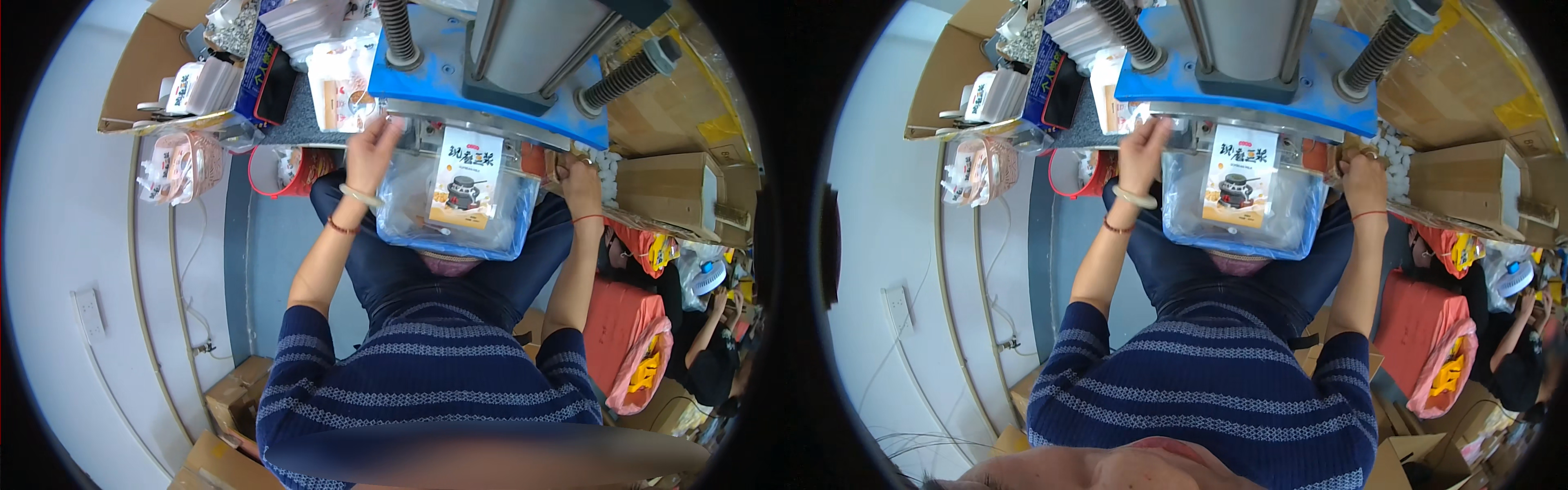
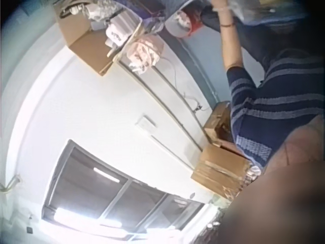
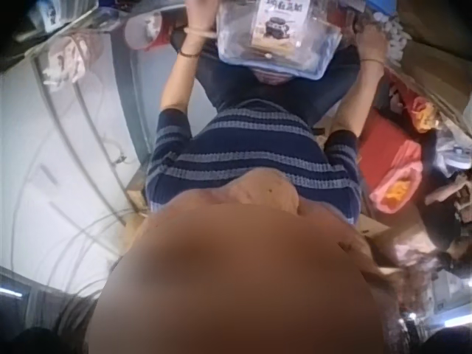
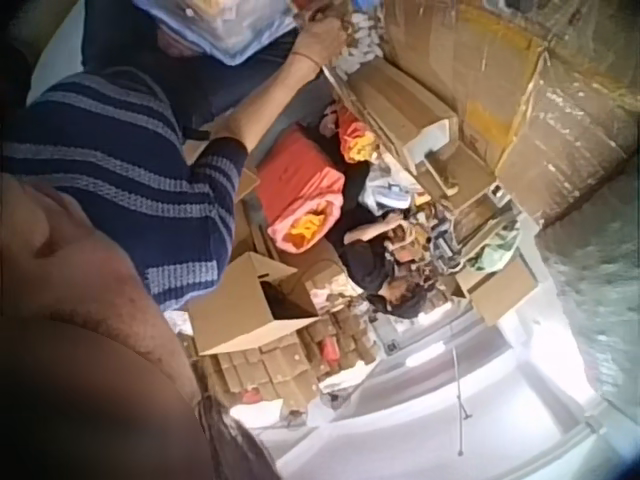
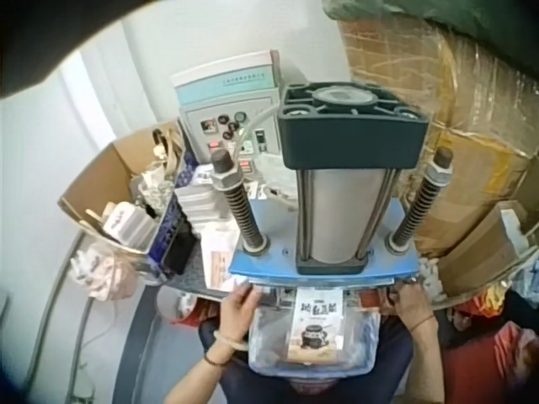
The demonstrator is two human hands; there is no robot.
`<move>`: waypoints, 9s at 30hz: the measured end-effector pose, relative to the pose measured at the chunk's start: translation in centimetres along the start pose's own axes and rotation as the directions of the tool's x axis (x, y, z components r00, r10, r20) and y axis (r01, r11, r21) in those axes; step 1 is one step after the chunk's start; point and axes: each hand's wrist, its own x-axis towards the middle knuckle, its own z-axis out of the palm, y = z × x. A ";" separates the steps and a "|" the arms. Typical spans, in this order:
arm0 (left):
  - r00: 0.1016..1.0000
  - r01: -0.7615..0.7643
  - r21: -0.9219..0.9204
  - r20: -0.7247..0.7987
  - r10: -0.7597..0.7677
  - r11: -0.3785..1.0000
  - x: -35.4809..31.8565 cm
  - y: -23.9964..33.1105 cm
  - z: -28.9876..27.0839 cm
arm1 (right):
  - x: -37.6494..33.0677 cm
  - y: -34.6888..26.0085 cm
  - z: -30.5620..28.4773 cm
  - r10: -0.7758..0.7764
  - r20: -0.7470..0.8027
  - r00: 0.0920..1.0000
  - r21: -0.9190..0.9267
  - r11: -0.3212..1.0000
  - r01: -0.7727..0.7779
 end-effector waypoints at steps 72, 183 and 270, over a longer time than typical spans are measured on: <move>0.964 -0.064 -0.014 0.258 0.066 0.998 -7.0 3.1 -1.6 | -6.3 -16.5 -6.5 -0.148 -0.224 0.963 0.858 0.439 0.267; 0.819 0.488 -0.489 0.543 -0.185 0.723 -4.4 0.7 3.1 | -5.3 -14.0 -2.4 -0.279 -0.015 0.960 0.851 0.501 0.159; 0.977 0.102 -0.128 0.199 -0.075 0.987 -0.3 -0.2 0.8 | 3.0 -1.1 2.1 0.079 -0.254 0.964 -0.014 0.996 -0.085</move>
